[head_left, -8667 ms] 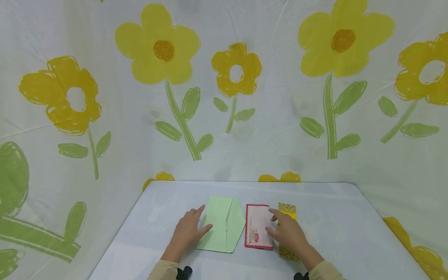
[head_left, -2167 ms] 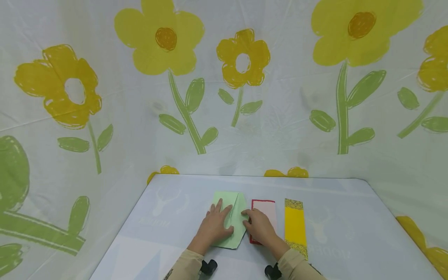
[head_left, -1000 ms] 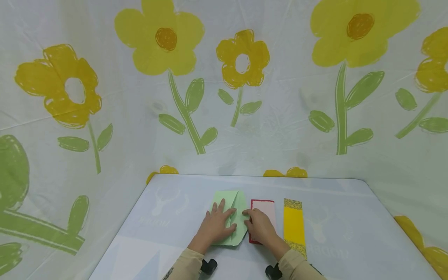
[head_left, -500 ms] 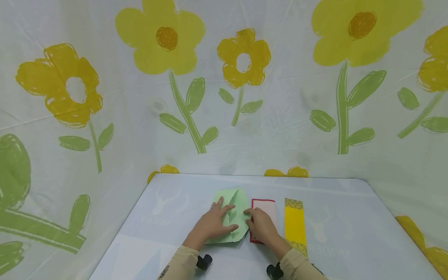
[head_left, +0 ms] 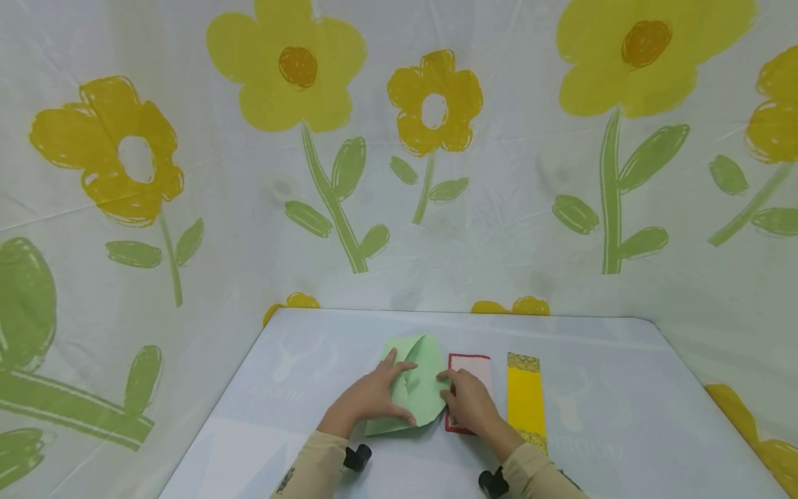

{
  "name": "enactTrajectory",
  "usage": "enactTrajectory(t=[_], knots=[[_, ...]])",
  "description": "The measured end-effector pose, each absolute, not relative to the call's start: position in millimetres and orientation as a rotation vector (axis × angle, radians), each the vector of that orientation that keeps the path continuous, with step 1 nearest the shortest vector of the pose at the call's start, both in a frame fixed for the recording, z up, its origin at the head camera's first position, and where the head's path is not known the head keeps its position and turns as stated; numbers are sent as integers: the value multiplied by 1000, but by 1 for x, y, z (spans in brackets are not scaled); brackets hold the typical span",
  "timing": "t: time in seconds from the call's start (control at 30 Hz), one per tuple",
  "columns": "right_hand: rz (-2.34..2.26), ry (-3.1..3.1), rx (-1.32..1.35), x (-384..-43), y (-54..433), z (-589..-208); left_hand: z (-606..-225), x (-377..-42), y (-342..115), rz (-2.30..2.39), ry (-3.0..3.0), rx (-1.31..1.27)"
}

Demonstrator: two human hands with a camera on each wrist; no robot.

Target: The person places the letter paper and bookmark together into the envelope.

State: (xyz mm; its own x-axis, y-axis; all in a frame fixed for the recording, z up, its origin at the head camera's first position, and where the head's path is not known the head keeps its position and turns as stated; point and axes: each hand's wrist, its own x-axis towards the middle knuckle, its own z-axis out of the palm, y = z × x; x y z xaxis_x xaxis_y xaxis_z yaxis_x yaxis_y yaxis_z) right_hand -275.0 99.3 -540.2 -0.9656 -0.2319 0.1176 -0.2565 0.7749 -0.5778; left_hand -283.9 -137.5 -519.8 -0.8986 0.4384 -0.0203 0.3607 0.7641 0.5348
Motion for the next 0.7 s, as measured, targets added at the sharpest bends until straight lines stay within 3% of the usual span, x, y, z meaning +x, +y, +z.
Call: enactTrajectory(t=[0.7], knots=[[932,-2876,345,-276,104,-539,-521,-282,-135,763,2854,646]])
